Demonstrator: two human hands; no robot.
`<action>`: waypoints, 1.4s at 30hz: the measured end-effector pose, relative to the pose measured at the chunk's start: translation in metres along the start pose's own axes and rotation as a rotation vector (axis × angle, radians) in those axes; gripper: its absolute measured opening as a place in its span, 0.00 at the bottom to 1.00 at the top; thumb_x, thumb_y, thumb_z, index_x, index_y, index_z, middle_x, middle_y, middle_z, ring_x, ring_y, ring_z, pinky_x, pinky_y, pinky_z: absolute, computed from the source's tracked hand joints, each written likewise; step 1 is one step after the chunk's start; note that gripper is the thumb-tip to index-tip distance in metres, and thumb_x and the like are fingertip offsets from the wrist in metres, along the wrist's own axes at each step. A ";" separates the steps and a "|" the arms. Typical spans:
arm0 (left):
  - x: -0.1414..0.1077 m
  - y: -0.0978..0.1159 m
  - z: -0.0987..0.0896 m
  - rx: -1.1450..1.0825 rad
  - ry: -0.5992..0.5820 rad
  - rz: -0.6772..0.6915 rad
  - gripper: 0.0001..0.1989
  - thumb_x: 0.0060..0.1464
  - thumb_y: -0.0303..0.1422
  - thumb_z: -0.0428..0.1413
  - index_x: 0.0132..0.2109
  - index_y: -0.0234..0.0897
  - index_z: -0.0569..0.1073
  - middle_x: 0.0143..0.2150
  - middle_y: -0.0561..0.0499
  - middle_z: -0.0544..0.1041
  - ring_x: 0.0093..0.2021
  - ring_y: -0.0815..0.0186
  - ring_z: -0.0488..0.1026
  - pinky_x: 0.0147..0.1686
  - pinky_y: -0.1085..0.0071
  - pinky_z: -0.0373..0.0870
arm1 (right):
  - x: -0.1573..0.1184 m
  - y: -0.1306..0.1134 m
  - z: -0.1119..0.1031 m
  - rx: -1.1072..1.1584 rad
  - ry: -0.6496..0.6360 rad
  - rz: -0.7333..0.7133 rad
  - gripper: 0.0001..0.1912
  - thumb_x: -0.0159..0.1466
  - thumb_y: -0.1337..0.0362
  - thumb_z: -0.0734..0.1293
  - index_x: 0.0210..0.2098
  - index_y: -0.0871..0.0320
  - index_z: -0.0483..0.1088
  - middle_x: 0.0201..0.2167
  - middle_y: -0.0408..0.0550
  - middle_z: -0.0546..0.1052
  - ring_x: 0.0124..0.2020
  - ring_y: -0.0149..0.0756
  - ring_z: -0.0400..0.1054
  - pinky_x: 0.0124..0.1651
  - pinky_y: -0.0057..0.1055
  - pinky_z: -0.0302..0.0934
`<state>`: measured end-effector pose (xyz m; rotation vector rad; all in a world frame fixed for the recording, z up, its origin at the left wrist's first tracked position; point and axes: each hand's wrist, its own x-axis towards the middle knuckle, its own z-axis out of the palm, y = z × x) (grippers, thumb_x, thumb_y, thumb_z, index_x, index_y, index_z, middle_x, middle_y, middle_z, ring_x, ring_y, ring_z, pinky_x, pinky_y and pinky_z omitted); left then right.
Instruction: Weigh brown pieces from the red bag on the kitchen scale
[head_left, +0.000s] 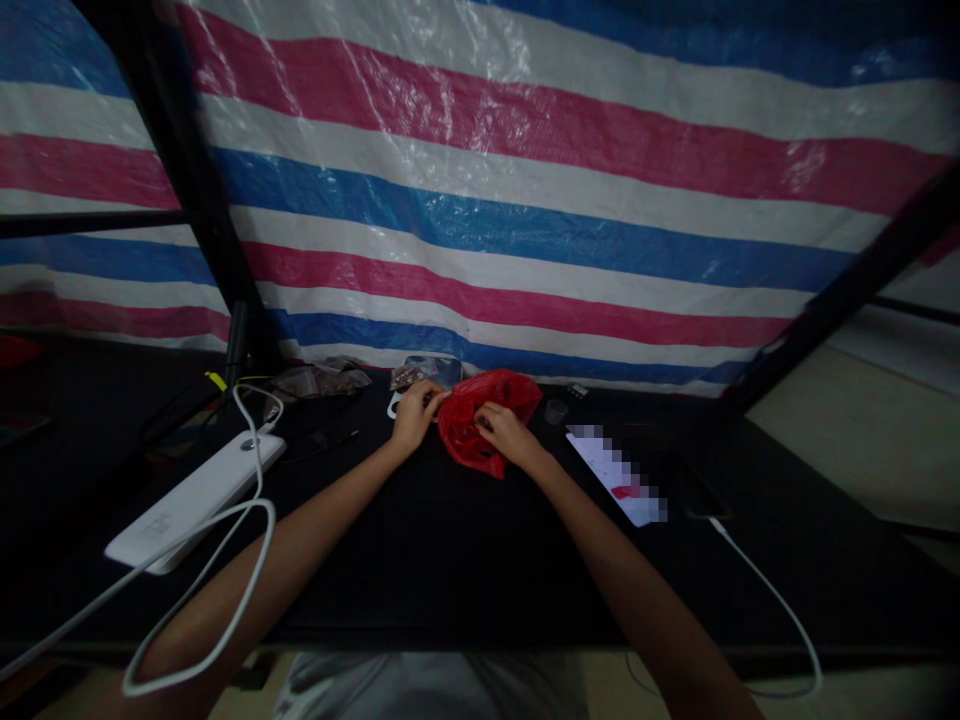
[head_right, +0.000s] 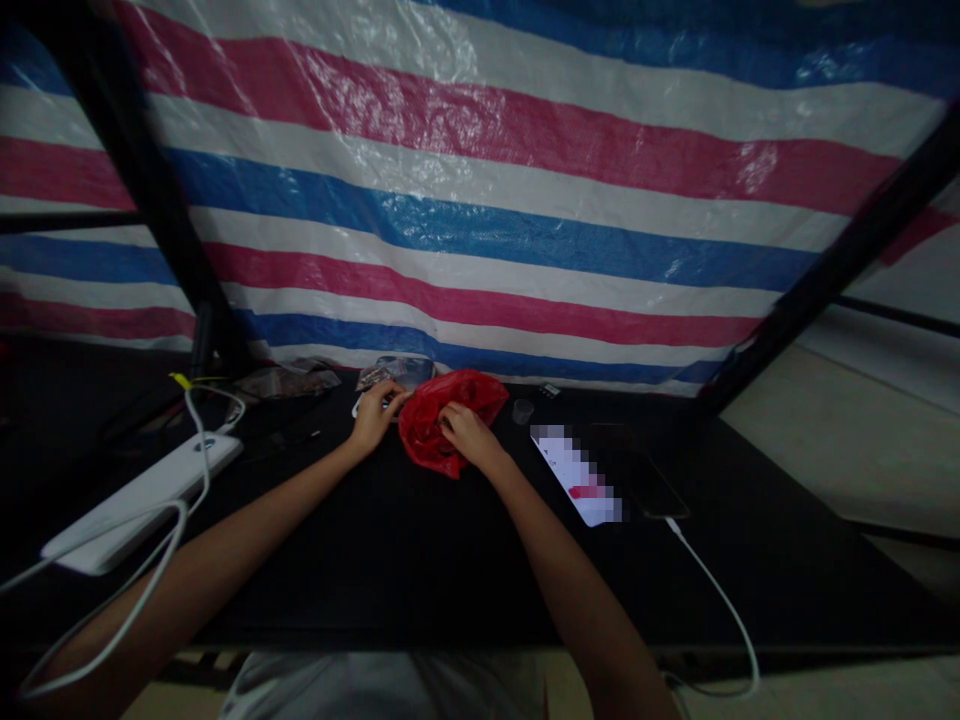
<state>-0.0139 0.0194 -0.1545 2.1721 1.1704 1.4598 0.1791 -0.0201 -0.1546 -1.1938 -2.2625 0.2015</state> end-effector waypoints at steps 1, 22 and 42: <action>0.001 -0.001 0.000 -0.017 0.017 -0.019 0.11 0.53 0.36 0.51 0.28 0.35 0.70 0.27 0.53 0.71 0.29 0.69 0.66 0.31 0.74 0.61 | 0.000 0.001 -0.001 0.014 0.011 0.022 0.05 0.57 0.73 0.61 0.31 0.61 0.68 0.31 0.46 0.69 0.32 0.29 0.64 0.37 0.27 0.59; 0.056 0.046 0.008 0.022 -0.035 0.114 0.10 0.52 0.37 0.53 0.29 0.35 0.71 0.27 0.52 0.72 0.31 0.67 0.67 0.33 0.72 0.60 | 0.008 0.040 -0.097 0.201 0.367 0.295 0.07 0.52 0.66 0.65 0.31 0.62 0.71 0.27 0.48 0.75 0.29 0.33 0.69 0.36 0.30 0.63; 0.079 0.100 0.117 0.481 -0.506 0.359 0.13 0.55 0.39 0.49 0.37 0.34 0.72 0.38 0.46 0.74 0.42 0.59 0.66 0.40 0.65 0.56 | -0.039 0.093 -0.110 -0.142 0.003 0.272 0.05 0.53 0.70 0.65 0.31 0.59 0.72 0.28 0.45 0.75 0.30 0.32 0.68 0.35 0.27 0.59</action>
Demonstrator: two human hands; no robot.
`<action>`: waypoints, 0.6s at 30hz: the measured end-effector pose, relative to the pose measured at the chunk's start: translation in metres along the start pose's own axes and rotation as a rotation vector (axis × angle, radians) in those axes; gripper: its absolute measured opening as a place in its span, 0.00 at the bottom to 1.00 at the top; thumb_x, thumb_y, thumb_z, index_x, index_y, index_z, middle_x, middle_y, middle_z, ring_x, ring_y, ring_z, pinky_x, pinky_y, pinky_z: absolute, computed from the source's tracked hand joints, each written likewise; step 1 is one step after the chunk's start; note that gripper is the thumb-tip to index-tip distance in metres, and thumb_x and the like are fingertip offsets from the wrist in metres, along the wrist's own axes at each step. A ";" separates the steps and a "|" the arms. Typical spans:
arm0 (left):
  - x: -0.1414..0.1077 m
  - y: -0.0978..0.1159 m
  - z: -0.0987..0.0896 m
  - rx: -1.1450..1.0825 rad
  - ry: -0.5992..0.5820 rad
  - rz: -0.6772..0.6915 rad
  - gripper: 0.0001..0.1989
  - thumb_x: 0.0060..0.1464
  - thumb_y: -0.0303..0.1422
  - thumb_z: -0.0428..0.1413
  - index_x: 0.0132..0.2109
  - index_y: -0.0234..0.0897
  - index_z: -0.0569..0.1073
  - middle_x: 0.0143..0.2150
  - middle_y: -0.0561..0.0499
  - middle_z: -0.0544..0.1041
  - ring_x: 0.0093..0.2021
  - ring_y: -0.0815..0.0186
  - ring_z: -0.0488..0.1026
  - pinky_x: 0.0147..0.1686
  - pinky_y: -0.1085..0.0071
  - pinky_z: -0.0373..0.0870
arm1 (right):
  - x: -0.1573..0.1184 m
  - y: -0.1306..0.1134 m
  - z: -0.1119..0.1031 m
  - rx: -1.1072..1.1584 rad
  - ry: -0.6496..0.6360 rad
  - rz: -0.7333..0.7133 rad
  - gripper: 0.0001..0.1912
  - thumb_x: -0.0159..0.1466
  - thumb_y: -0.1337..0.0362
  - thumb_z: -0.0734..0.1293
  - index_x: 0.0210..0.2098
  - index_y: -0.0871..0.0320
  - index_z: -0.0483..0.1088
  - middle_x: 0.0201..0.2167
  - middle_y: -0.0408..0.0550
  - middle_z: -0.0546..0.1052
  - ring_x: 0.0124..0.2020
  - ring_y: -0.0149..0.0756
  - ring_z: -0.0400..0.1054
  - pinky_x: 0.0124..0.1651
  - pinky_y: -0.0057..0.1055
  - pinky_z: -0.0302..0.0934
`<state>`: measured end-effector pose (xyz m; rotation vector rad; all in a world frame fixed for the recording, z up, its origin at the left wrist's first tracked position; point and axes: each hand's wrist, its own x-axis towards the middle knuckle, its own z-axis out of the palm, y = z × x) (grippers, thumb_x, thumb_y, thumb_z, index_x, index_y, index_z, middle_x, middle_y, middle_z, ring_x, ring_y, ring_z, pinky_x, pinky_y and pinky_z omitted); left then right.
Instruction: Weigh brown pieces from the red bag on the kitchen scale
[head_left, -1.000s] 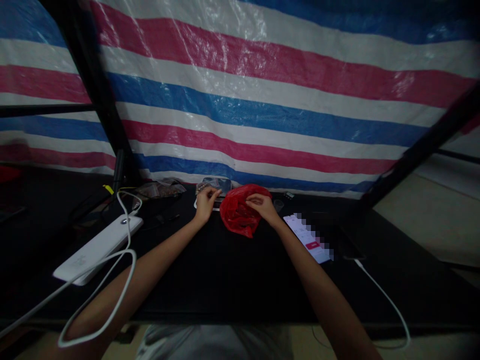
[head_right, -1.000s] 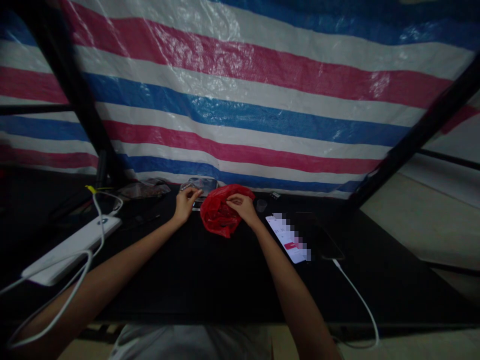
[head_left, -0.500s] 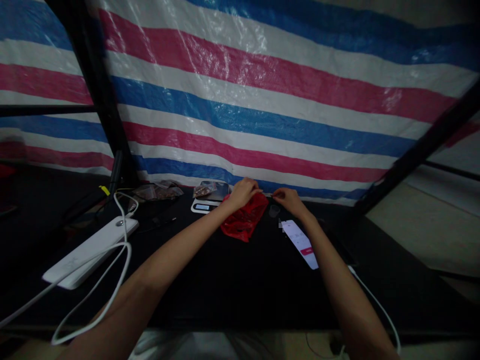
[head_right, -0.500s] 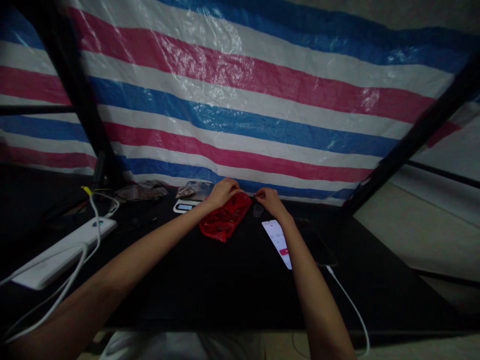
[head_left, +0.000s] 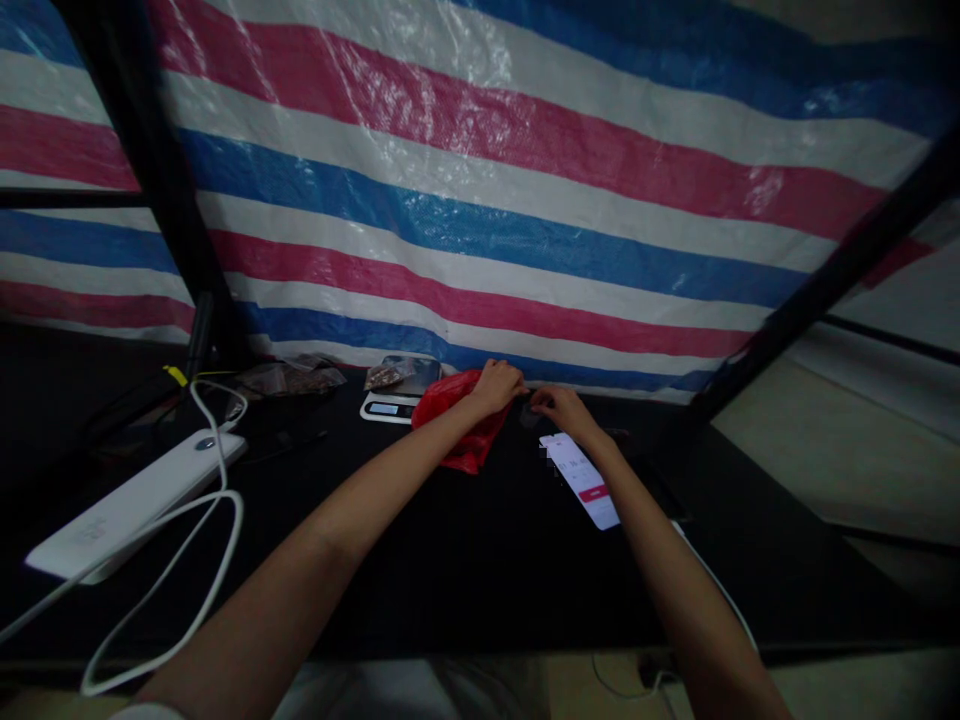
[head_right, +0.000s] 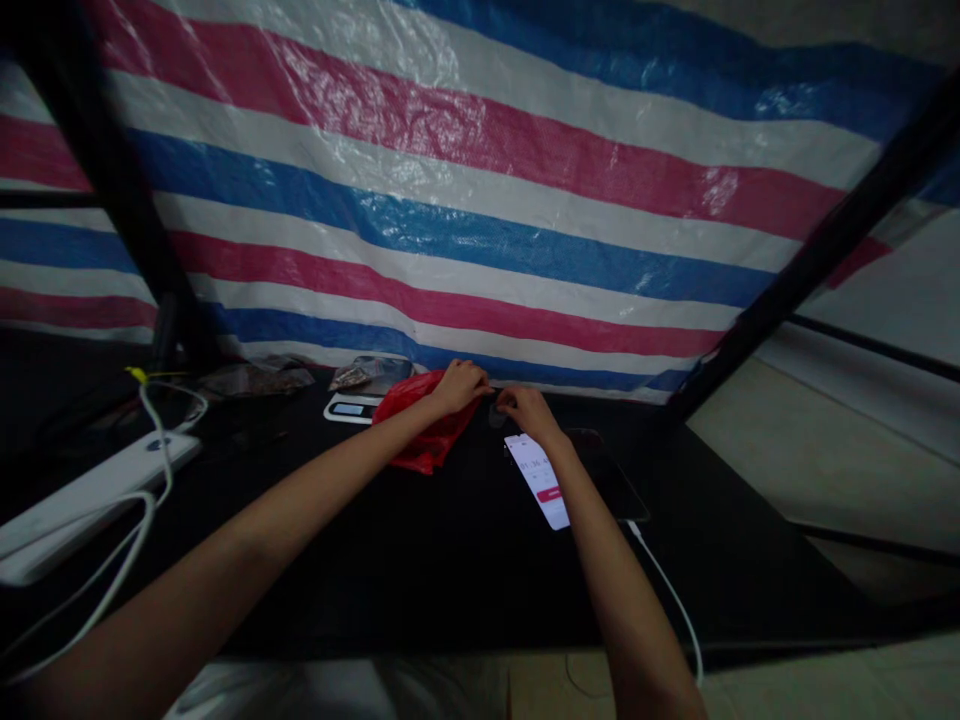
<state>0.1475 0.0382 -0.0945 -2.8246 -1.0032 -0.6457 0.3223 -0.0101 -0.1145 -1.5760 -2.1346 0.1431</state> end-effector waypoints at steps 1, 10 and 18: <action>0.001 0.000 0.000 0.000 -0.006 -0.003 0.13 0.56 0.39 0.48 0.37 0.34 0.72 0.38 0.47 0.74 0.42 0.60 0.66 0.40 0.65 0.56 | 0.000 0.000 -0.001 -0.025 0.014 0.005 0.05 0.53 0.69 0.66 0.30 0.59 0.72 0.29 0.45 0.75 0.30 0.32 0.68 0.35 0.28 0.59; 0.016 0.017 0.008 -0.006 -0.047 0.027 0.12 0.55 0.37 0.49 0.35 0.34 0.72 0.36 0.47 0.74 0.42 0.61 0.66 0.42 0.65 0.55 | -0.005 0.006 -0.007 -0.064 0.071 0.016 0.08 0.57 0.67 0.62 0.33 0.56 0.74 0.33 0.46 0.76 0.36 0.38 0.69 0.40 0.32 0.59; 0.018 0.023 0.015 0.019 -0.045 0.039 0.13 0.55 0.38 0.49 0.35 0.33 0.73 0.36 0.46 0.74 0.42 0.59 0.66 0.41 0.64 0.55 | -0.017 0.008 -0.009 0.085 0.090 0.055 0.13 0.60 0.65 0.60 0.43 0.56 0.71 0.38 0.45 0.76 0.38 0.35 0.70 0.44 0.32 0.61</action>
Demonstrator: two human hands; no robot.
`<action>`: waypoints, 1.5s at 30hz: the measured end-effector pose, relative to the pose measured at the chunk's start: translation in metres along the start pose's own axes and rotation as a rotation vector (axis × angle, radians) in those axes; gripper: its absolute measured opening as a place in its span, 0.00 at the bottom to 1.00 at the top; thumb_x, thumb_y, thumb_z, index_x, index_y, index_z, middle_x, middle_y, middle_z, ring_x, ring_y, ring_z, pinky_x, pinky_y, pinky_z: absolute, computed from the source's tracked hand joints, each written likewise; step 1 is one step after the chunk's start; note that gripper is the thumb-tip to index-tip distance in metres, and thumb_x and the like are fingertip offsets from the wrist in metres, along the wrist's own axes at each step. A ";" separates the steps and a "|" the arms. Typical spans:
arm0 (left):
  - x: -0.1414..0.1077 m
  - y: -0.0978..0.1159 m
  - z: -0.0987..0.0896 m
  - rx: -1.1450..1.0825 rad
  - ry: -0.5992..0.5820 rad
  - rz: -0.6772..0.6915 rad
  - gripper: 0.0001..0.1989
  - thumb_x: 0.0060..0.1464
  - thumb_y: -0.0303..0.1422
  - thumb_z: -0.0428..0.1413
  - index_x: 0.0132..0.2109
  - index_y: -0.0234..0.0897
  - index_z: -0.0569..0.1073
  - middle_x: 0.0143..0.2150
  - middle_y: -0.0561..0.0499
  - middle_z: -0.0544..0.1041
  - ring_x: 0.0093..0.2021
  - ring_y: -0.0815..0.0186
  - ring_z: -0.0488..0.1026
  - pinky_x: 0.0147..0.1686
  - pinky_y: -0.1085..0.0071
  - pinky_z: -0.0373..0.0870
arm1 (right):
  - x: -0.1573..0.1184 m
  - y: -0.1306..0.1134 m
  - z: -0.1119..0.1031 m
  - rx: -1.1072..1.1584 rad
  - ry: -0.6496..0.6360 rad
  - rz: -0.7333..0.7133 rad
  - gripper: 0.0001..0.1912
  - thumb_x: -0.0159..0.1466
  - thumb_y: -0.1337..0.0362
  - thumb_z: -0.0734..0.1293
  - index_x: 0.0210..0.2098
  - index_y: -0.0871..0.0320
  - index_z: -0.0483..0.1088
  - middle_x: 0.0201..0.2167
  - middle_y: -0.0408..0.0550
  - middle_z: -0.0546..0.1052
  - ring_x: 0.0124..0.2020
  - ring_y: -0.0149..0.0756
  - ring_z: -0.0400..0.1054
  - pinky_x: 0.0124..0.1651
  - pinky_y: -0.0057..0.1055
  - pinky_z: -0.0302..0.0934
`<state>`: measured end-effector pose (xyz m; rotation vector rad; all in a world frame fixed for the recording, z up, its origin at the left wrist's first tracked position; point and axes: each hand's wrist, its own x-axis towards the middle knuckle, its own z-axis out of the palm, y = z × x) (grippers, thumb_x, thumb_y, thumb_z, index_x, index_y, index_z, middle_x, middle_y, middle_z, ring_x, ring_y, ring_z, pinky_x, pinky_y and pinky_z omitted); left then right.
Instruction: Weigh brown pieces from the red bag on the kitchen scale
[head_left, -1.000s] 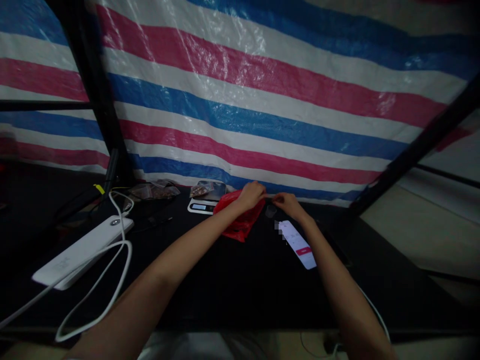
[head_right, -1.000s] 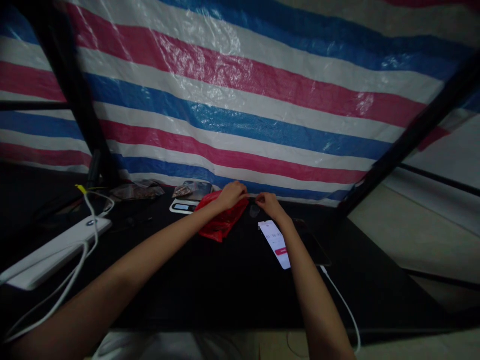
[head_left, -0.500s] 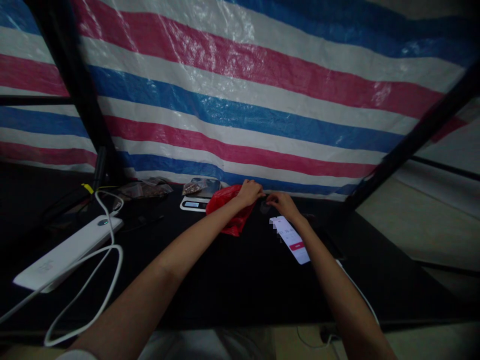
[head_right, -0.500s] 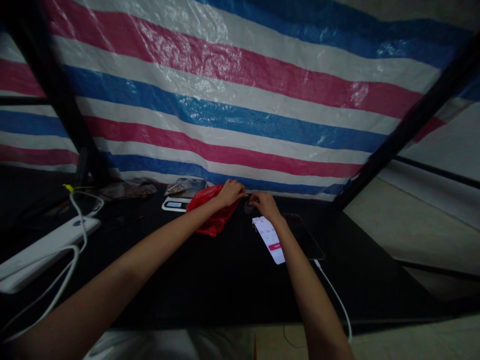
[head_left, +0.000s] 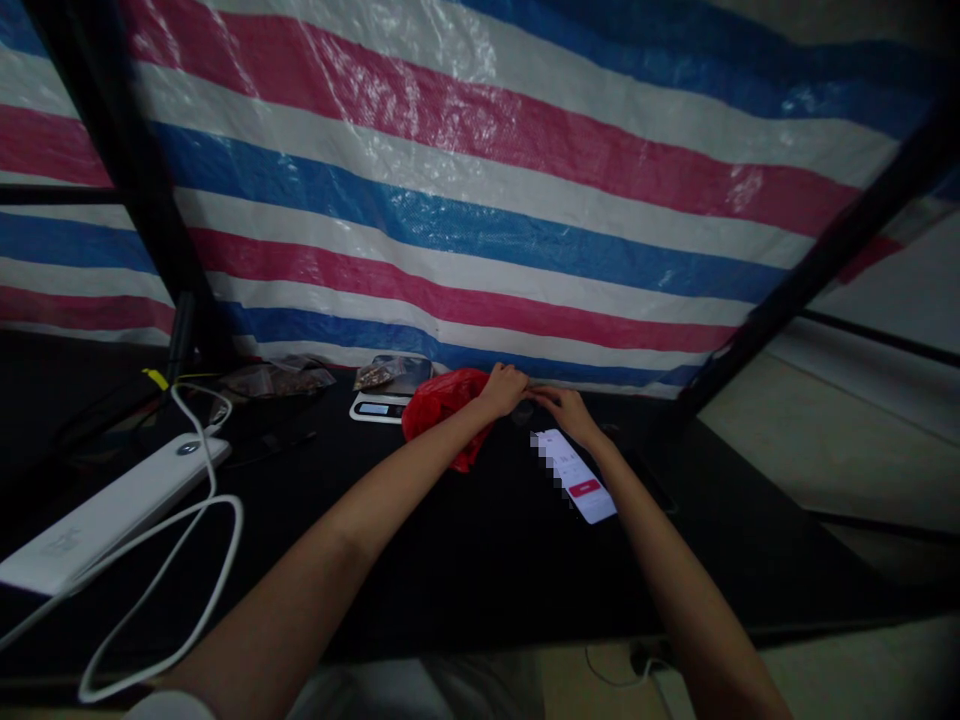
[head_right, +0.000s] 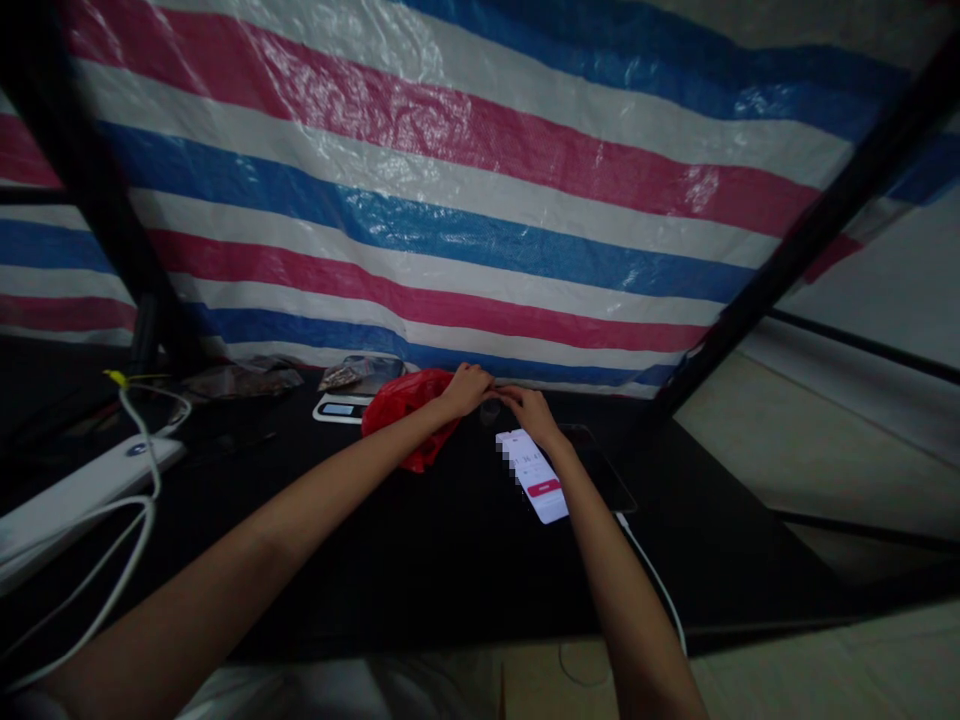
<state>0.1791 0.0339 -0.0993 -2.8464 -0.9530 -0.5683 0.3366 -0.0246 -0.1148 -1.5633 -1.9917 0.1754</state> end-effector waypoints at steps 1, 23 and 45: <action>0.000 0.001 0.000 0.010 -0.004 0.007 0.13 0.55 0.38 0.49 0.35 0.33 0.73 0.36 0.45 0.74 0.42 0.59 0.66 0.40 0.64 0.55 | -0.002 -0.001 -0.002 -0.034 0.019 -0.011 0.13 0.60 0.65 0.59 0.43 0.56 0.71 0.39 0.45 0.76 0.39 0.36 0.70 0.44 0.33 0.61; -0.122 -0.036 -0.052 -0.197 0.071 0.164 0.10 0.57 0.35 0.46 0.39 0.35 0.70 0.38 0.49 0.69 0.42 0.67 0.65 0.42 0.72 0.61 | -0.014 -0.094 0.047 0.005 -0.089 -0.199 0.08 0.58 0.71 0.61 0.36 0.59 0.71 0.35 0.48 0.74 0.38 0.34 0.68 0.43 0.30 0.59; -0.134 -0.072 -0.029 0.123 -0.212 0.018 0.11 0.56 0.22 0.45 0.39 0.32 0.71 0.40 0.44 0.72 0.42 0.64 0.69 0.39 0.72 0.63 | -0.008 -0.084 0.051 0.022 0.119 0.051 0.06 0.57 0.65 0.63 0.34 0.56 0.70 0.30 0.43 0.75 0.28 0.31 0.66 0.33 0.27 0.58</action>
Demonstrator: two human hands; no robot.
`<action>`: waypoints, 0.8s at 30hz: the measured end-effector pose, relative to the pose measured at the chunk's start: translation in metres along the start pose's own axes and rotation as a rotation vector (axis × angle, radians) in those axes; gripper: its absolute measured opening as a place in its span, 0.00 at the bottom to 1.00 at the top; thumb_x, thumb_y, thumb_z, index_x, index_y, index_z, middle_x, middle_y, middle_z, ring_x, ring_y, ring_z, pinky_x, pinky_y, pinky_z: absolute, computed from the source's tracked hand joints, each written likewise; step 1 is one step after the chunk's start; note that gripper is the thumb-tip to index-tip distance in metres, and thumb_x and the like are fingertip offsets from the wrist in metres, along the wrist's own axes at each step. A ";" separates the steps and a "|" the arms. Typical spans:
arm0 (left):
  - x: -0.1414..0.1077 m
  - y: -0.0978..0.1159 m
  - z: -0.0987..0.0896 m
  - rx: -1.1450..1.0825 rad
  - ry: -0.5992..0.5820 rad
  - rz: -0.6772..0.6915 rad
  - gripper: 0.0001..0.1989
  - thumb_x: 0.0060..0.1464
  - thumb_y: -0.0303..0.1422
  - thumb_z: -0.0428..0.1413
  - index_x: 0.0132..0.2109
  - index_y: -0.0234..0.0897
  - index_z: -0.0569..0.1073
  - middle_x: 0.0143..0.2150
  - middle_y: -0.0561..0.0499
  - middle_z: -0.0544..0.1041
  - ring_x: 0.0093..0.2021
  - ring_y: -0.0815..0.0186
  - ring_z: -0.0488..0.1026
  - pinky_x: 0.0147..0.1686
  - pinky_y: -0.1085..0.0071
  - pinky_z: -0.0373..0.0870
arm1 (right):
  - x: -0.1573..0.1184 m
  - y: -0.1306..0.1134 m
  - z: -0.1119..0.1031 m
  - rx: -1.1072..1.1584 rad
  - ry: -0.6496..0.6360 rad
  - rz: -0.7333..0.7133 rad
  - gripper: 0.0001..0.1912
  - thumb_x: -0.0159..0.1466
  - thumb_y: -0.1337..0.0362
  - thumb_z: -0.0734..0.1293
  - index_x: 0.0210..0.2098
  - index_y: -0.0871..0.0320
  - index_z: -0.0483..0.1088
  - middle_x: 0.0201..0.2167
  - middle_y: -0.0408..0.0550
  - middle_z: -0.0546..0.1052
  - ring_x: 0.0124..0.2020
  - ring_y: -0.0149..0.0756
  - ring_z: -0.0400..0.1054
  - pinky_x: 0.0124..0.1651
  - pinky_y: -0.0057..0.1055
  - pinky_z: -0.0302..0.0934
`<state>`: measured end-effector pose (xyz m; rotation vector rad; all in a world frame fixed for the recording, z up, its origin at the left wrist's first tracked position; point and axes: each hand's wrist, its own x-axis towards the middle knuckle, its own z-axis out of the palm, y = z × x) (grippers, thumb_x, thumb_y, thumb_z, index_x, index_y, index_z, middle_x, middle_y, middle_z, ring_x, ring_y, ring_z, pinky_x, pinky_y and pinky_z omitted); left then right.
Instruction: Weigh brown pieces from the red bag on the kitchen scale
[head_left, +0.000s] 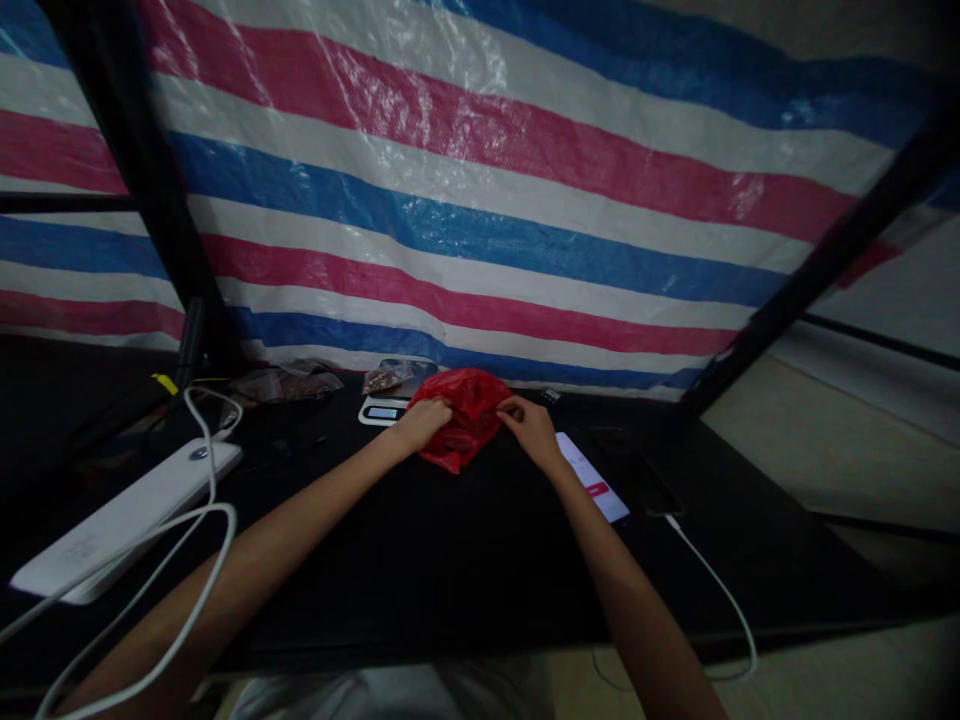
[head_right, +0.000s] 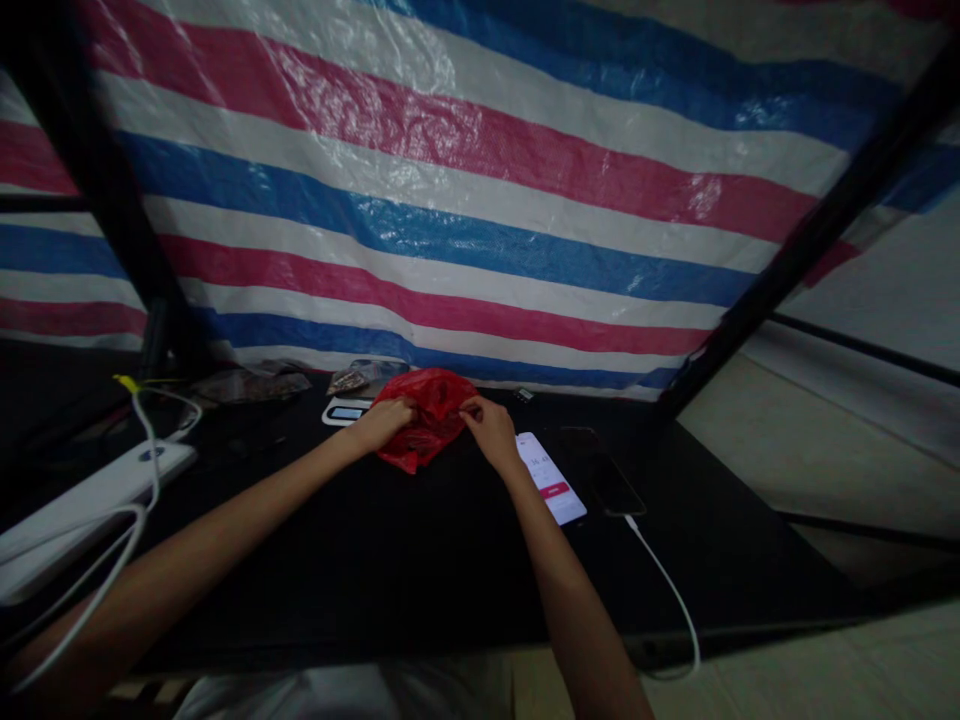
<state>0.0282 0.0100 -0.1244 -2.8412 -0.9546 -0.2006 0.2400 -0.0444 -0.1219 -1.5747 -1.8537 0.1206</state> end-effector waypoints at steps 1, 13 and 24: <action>-0.001 0.000 -0.001 0.001 0.004 0.007 0.11 0.56 0.22 0.45 0.39 0.32 0.71 0.41 0.44 0.72 0.43 0.65 0.68 0.39 0.72 0.63 | 0.002 0.005 -0.008 -0.014 0.051 0.043 0.06 0.57 0.64 0.62 0.34 0.55 0.70 0.30 0.43 0.75 0.28 0.31 0.66 0.33 0.27 0.57; 0.005 0.000 0.008 0.043 0.075 0.014 0.09 0.56 0.24 0.45 0.37 0.31 0.70 0.40 0.43 0.71 0.41 0.63 0.67 0.38 0.70 0.63 | -0.003 0.043 -0.033 -0.362 0.194 0.179 0.06 0.57 0.62 0.62 0.33 0.52 0.70 0.31 0.43 0.74 0.32 0.34 0.67 0.33 0.28 0.57; 0.007 -0.009 0.011 -0.023 0.176 -0.019 0.11 0.58 0.34 0.46 0.39 0.31 0.69 0.39 0.46 0.69 0.43 0.65 0.66 0.42 0.72 0.61 | -0.004 0.006 -0.050 0.000 0.222 0.163 0.13 0.59 0.56 0.59 0.36 0.56 0.70 0.33 0.48 0.75 0.30 0.35 0.66 0.36 0.31 0.59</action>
